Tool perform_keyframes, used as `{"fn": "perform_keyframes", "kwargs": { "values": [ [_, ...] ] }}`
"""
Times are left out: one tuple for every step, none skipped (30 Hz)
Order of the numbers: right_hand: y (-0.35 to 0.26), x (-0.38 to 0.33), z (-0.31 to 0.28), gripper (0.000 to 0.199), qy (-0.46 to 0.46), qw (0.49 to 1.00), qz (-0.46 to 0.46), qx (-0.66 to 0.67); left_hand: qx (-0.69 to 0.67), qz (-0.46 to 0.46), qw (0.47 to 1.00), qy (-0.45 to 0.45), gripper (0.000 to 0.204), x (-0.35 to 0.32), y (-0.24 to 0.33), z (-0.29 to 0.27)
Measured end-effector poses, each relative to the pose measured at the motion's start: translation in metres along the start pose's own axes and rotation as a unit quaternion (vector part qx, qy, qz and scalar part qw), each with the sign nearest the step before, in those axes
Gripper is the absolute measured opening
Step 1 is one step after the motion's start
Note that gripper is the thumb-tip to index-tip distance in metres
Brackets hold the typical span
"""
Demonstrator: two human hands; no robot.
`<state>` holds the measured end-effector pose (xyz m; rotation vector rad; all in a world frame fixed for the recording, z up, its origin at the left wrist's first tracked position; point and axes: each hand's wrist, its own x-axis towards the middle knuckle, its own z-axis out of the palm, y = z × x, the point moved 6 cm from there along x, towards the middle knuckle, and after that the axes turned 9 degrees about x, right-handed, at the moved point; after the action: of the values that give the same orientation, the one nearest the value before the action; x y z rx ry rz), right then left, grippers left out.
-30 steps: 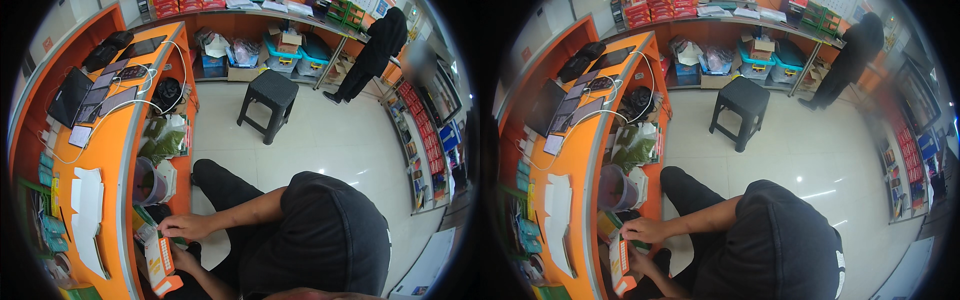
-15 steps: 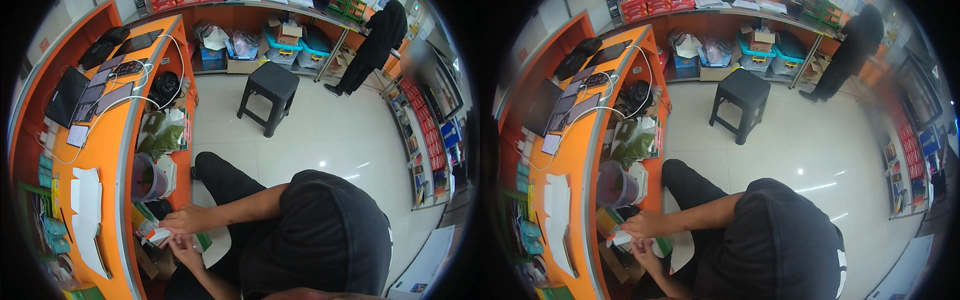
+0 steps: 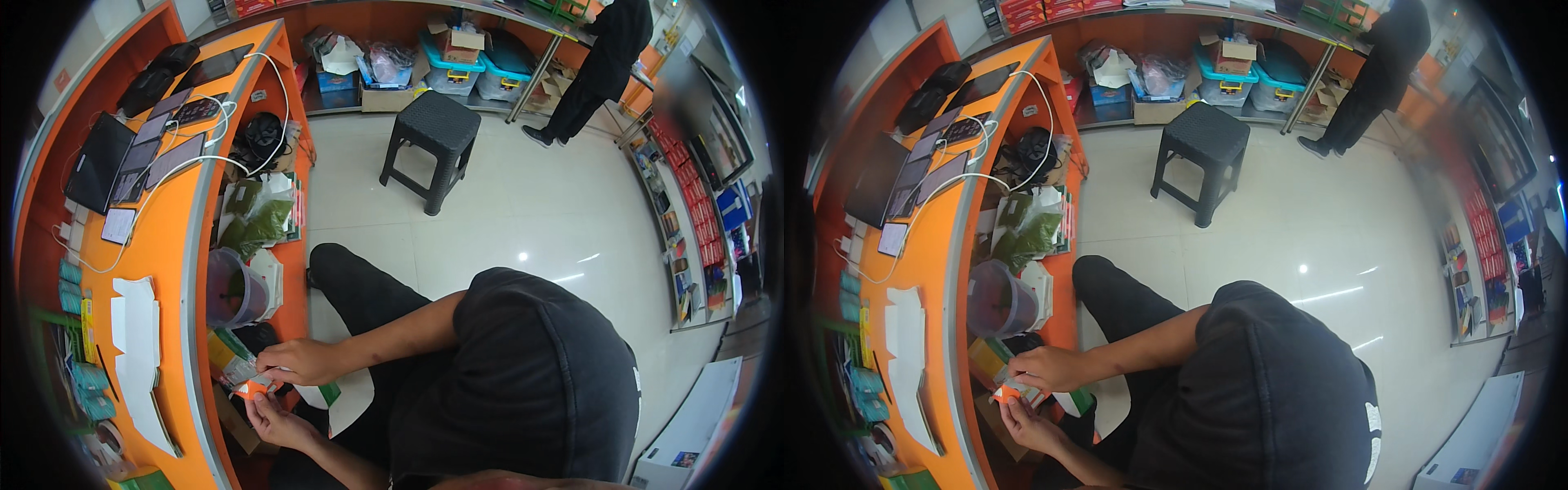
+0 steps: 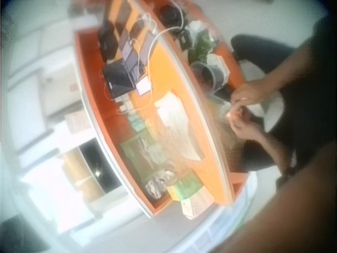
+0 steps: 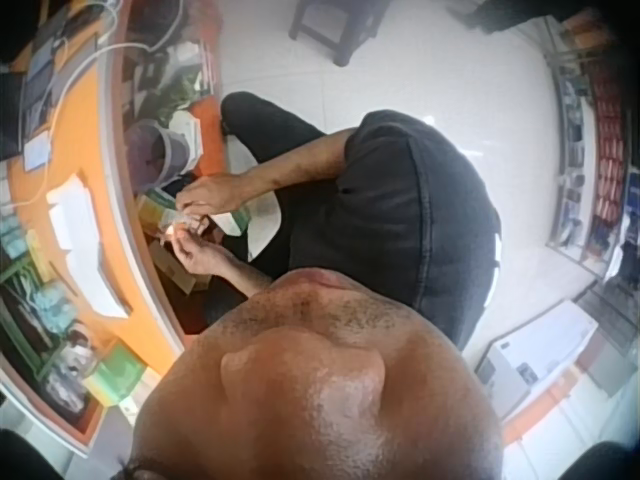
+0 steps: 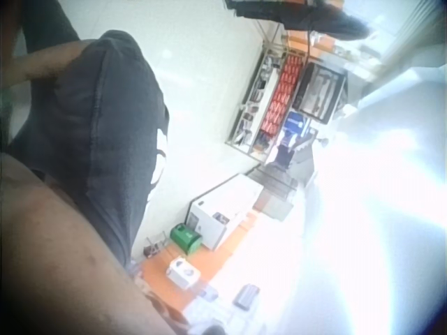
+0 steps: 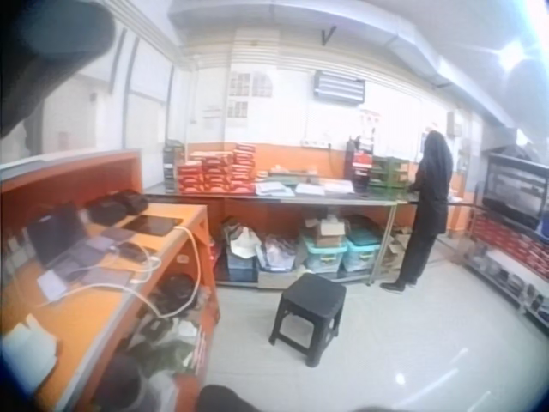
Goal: The person sits at a counter and repeatedly folds flat paper sheets into small rectangular boxes. They fold the sides, tuck the flaps, and seal the boxes with adhesive strips. The finished boxes are stacked on the counter.
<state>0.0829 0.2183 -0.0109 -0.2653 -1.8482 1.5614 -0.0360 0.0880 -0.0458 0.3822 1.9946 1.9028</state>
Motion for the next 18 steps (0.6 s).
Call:
{"fn": "perform_keyframes", "kwargs": {
  "values": [
    [-0.003,0.001,0.0,0.016,0.01,1.0,-0.022,0.003,0.028,0.013,0.999,0.015,0.04,-0.005,0.004,0.004],
    [-0.009,0.002,0.0,0.015,0.02,0.999,-0.044,0.007,0.057,0.026,0.998,0.029,0.04,-0.009,0.009,0.006],
    [-0.012,0.002,0.001,0.015,0.012,0.999,-0.041,0.01,0.068,0.048,0.996,0.034,0.038,-0.008,0.005,0.007],
    [-0.015,0.003,0.002,0.016,0.003,0.999,-0.038,0.013,0.079,0.06,0.995,0.031,0.036,-0.01,0.006,0.009],
    [-0.017,0.004,0.005,0.016,-0.007,0.999,-0.033,0.019,0.092,0.072,0.993,0.03,0.035,-0.014,0.008,0.009],
    [-0.018,0.005,0.005,0.016,-0.006,0.999,-0.029,0.036,0.105,0.083,0.99,0.031,0.035,-0.016,0.009,0.01],
    [-0.017,0.007,0.006,0.016,-0.008,0.998,-0.025,0.053,0.117,0.1,0.988,0.012,0.034,-0.016,0.011,0.013],
    [-0.016,0.009,0.009,0.016,-0.012,0.997,-0.018,0.072,0.13,0.115,0.985,-0.004,0.034,-0.016,0.013,0.013],
    [-0.014,0.014,0.007,0.016,-0.001,0.997,-0.048,0.068,0.142,0.127,0.981,-0.018,0.034,-0.014,0.015,0.014],
    [-0.008,0.014,0.009,0.016,0.007,0.995,-0.069,0.075,0.166,0.132,0.977,-0.026,0.035,-0.016,0.015,0.008],
    [-0.009,0.013,0.012,0.016,0.017,0.995,-0.084,0.056,0.158,0.109,0.981,-0.032,0.034,-0.019,0.011,0.001],
    [-0.007,0.011,0.004,0.016,0.029,0.994,-0.097,0.038,0.15,0.084,0.984,-0.039,0.034,-0.018,0.004,0.005],
    [-0.009,0.012,0.006,0.017,0.016,0.996,-0.08,0.047,0.206,0.085,0.974,-0.05,0.031,-0.023,0.019,0.005],
    [-0.013,0.016,0.005,0.013,-0.012,0.997,-0.065,0.039,0.17,0.074,0.981,-0.047,0.03,-0.022,0.022,0.007],
    [-0.021,0.017,0.001,0.012,-0.007,0.997,-0.067,0.045,0.196,0.11,0.973,-0.054,0.029,-0.019,0.026,0.006],
    [-0.036,0.019,-0.001,0.012,-0.014,0.996,-0.091,0.01,0.202,0.131,0.97,-0.042,0.026,-0.021,0.04,0.007],
    [-0.042,0.018,0.001,0.012,-0.027,0.999,-0.03,0.035,0.152,0.133,0.978,-0.048,0.026,-0.022,0.037,0.003],
    [-0.044,0.021,0.002,0.012,-0.038,0.997,0.029,0.054,0.095,0.107,0.988,-0.052,0.026,-0.024,0.039,0.003]
  ]
}}
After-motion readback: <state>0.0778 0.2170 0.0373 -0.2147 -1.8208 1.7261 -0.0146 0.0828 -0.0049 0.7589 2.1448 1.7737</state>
